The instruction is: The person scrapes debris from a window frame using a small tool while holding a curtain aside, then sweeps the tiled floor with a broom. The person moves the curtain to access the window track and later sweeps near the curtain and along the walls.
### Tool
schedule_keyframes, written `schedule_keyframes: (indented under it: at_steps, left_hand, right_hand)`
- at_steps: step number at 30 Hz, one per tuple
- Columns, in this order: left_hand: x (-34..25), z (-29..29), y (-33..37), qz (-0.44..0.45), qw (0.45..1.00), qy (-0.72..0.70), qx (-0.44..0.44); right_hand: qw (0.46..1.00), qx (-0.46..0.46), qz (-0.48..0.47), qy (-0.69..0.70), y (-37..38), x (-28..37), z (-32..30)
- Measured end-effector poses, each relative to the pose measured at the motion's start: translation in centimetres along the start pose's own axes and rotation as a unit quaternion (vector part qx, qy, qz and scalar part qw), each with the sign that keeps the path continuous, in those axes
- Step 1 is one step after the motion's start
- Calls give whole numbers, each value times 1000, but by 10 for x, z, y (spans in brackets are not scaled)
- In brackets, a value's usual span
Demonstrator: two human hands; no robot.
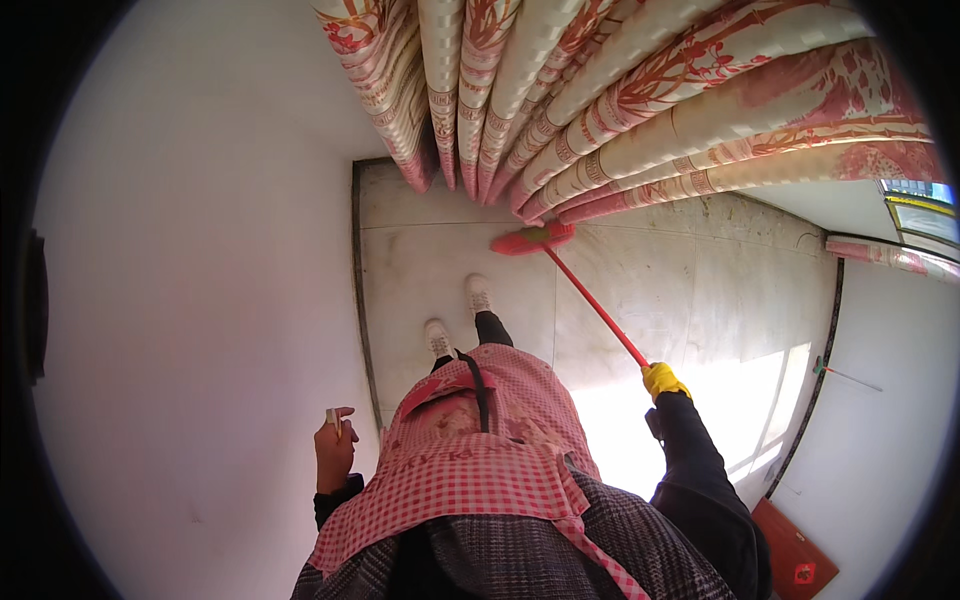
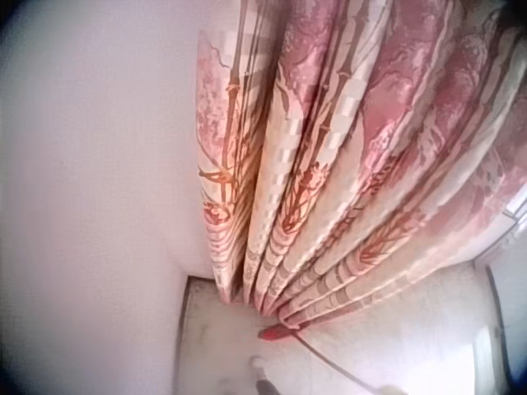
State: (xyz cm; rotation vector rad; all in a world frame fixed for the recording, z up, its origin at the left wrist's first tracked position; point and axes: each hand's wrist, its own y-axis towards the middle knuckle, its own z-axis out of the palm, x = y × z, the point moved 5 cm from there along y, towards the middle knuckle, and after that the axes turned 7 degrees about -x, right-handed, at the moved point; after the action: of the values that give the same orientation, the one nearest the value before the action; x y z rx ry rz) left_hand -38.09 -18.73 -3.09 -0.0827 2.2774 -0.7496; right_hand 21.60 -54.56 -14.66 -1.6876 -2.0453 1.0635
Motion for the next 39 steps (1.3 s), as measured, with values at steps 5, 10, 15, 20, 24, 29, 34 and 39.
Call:
schedule_keyframes:
  at_steps: [5, 10, 15, 20, 24, 29, 34, 39]
  left_hand:
    - [3, -5, 30, 33, 999, 8, 38]
    - [9, -3, 46, 50, 995, 32, 80]
    - [-11, 1, 36, 100, 986, 56, 117]
    - [-36, 8, 17, 92, 983, 106, 117]
    - [-36, 23, -2, 69, 984, 134, 100]
    - [-40, 91, -38, 114, 966, 156, 170]
    - [-77, 166, -57, 189, 946, 160, 209]
    - [-99, 206, -55, 206, 938, 170, 222]
  right_hand:
    - [987, 36, 140, -74, -91, -129, 63]
    - [988, -8, 152, 14, -197, -147, 93]
    - [997, -56, 9, 58, -212, -52, 123]
    - [976, -100, -176, 83, -131, 101, 128]
    - [979, -65, -157, 113, -88, 113, 135]
    - [993, 31, 51, 106, -103, -105, 184]
    - [983, 47, 153, 92, -185, -315, 260]
    - [918, 188, 304, 174, -271, -379, 285]
